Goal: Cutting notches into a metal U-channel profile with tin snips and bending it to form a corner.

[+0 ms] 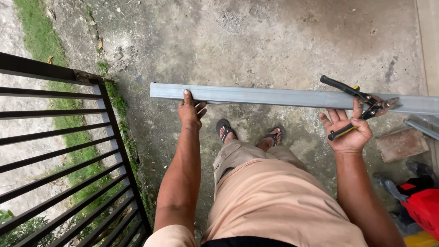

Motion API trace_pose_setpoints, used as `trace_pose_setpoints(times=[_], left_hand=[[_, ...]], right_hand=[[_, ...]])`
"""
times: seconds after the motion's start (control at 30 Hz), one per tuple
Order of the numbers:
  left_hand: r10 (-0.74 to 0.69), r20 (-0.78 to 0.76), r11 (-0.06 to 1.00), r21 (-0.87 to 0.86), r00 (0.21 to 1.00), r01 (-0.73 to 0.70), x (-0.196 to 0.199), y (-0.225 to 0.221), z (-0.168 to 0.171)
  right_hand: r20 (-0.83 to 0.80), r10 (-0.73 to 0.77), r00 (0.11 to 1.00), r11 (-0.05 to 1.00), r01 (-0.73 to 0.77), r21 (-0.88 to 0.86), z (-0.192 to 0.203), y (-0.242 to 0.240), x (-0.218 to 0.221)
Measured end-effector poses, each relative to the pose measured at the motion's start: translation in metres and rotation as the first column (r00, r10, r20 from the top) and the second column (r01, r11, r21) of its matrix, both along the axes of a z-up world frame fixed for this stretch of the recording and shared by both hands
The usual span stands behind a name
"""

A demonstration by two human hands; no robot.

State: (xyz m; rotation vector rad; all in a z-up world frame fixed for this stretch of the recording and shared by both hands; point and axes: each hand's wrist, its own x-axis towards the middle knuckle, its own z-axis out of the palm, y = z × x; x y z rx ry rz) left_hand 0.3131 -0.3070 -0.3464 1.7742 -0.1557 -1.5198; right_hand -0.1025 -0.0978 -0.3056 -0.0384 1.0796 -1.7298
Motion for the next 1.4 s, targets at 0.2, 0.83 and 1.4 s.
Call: trace_pose_setpoints(times=[0.2, 0.83, 1.4], left_hand=[[-0.075, -0.038, 0.997, 0.023, 0.996, 0.076, -0.026, 0.025, 0.001], [-0.203, 0.529, 0.964, -0.040, 0.824, 0.263, -0.107, 0.076, 0.022], [-0.343, 0.851, -0.157, 0.366, -0.398, 0.917, -0.114, 0.012, 0.023]], right_hand=[[-0.012, 0.052, 0.999, 0.999, -0.052, -0.002, -0.004, -0.004, -0.010], [0.038, 0.065, 0.997, 0.998, -0.066, 0.024, -0.008, -0.022, -0.030], [-0.039, 0.021, 0.999, 0.998, -0.023, -0.050, -0.033, -0.009, -0.014]])
